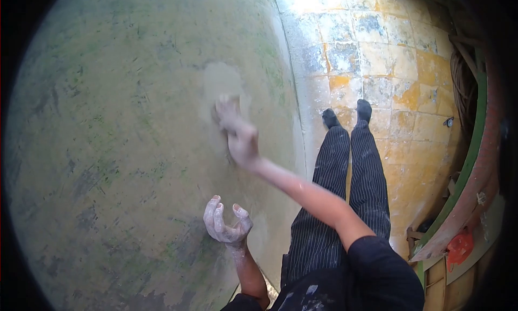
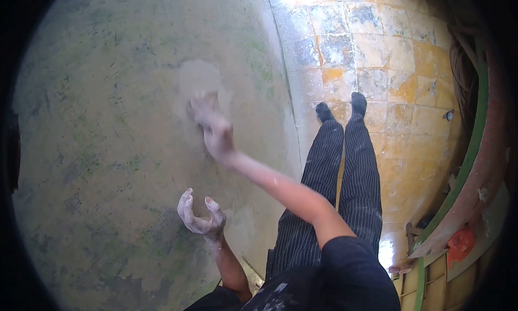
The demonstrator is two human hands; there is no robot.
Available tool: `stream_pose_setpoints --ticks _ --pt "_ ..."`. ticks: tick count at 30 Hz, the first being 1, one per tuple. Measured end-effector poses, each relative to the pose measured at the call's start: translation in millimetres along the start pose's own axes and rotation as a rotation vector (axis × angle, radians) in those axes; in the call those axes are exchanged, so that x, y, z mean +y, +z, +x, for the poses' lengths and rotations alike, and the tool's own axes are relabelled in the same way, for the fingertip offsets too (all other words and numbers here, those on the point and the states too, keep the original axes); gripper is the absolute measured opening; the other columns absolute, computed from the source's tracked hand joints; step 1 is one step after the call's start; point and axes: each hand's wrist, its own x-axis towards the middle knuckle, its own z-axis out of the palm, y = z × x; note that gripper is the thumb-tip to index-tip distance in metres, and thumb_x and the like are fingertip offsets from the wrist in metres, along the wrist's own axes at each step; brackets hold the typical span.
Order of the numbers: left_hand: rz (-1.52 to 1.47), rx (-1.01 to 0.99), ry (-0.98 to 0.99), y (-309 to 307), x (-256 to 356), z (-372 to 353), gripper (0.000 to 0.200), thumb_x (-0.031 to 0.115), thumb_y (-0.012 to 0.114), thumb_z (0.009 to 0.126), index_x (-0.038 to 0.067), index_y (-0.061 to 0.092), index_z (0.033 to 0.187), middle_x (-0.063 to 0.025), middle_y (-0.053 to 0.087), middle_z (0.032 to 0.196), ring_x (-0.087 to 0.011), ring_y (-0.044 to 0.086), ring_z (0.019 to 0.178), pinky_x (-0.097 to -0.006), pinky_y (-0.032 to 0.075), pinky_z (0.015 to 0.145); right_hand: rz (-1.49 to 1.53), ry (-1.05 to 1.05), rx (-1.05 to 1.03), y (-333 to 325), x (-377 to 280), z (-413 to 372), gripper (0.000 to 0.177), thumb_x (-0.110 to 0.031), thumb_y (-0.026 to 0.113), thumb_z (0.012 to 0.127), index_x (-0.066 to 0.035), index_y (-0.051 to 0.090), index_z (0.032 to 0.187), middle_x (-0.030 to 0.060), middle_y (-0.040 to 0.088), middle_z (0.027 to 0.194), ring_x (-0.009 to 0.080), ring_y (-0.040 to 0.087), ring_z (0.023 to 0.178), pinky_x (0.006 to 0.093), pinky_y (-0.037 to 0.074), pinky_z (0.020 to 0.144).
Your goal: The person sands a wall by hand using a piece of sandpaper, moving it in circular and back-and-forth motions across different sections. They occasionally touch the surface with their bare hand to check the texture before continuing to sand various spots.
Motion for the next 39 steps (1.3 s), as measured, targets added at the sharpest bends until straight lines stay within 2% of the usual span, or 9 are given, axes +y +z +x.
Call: stream_pose_setpoints --ticks 3,6,15,21,25,30,33,37,39 --pt "-0.028 0.021 -0.012 -1 -2 -5 0.042 0.000 0.062 0.080 0.001 0.049 0.120 -0.0180 0.058 0.114 -0.0326 0.061 0.101 -0.0420 0.053 0.088 0.011 0.031 0.138 9 16 81 0.044 0.014 0.049 0.086 0.000 0.065 0.124 0.0207 0.056 0.135 0.0293 0.049 0.134 0.0365 0.036 0.114" --pt "-0.028 0.017 -0.030 -2 1 -3 0.041 0.000 0.063 0.080 0.001 0.050 0.119 -0.0180 0.058 0.114 -0.0325 0.061 0.102 -0.0416 0.053 0.088 -0.043 -0.006 0.079 -2 28 98 0.046 0.013 0.052 0.086 -0.002 0.063 0.127 0.0203 0.054 0.138 0.0282 0.049 0.134 0.0320 0.037 0.112" --pt "-0.036 -0.001 -0.012 -3 3 4 0.039 0.000 0.062 0.080 0.001 0.052 0.117 -0.0177 0.059 0.112 -0.0329 0.061 0.102 -0.0430 0.052 0.089 -0.056 0.086 -0.190 -45 -3 -95 0.048 0.017 0.048 0.084 -0.002 0.067 0.124 0.0173 0.052 0.143 0.0329 0.042 0.138 0.0387 0.035 0.115" --pt "-0.020 0.006 -0.008 -1 2 1 0.038 0.002 0.062 0.080 0.001 0.052 0.116 -0.0171 0.059 0.111 -0.0325 0.061 0.102 -0.0429 0.052 0.089 -0.042 0.083 0.112 -8 27 44 0.040 0.012 0.049 0.087 -0.001 0.068 0.121 0.0190 0.060 0.132 0.0289 0.053 0.131 0.0351 0.041 0.110" --pt "-0.021 0.013 -0.002 -3 0 0 0.036 0.002 0.062 0.080 0.001 0.053 0.115 -0.0169 0.059 0.111 -0.0321 0.061 0.102 -0.0425 0.052 0.088 -0.052 0.090 0.151 -1 30 85 0.040 0.011 0.049 0.087 0.000 0.067 0.121 0.0201 0.059 0.132 0.0297 0.054 0.129 0.0336 0.041 0.110" --pt "0.010 -0.019 0.028 -2 1 3 0.034 0.003 0.062 0.080 0.001 0.054 0.113 -0.0162 0.060 0.111 -0.0319 0.062 0.100 -0.0422 0.054 0.085 -0.123 0.130 -0.079 -33 4 -76 0.051 0.020 0.047 0.084 0.003 0.060 0.130 0.0183 0.052 0.144 0.0288 0.046 0.137 0.0343 0.040 0.110" --pt "0.037 -0.029 0.030 -3 0 1 0.037 0.006 0.066 0.079 0.003 0.055 0.114 -0.0135 0.061 0.111 -0.0299 0.064 0.100 -0.0407 0.055 0.083 -0.116 0.200 -0.085 -39 12 -101 0.052 0.021 0.046 0.084 0.004 0.058 0.132 0.0179 0.051 0.145 0.0278 0.044 0.138 0.0337 0.038 0.111" --pt "0.030 -0.031 0.028 -2 2 1 0.035 0.002 0.062 0.080 0.001 0.055 0.114 -0.0157 0.060 0.111 -0.0317 0.062 0.101 -0.0424 0.053 0.085 -0.084 0.209 0.116 -18 46 -11 0.043 0.013 0.045 0.092 0.003 0.059 0.131 0.0176 0.053 0.142 0.0221 0.048 0.135 0.0309 0.039 0.109" --pt "0.032 -0.031 0.025 -3 2 0 0.035 0.002 0.061 0.080 0.001 0.055 0.114 -0.0157 0.060 0.112 -0.0315 0.062 0.101 -0.0424 0.053 0.085 -0.025 0.251 0.157 -15 57 56 0.042 0.009 0.047 0.088 -0.001 0.064 0.125 0.0173 0.056 0.136 0.0259 0.050 0.133 0.0322 0.038 0.112"
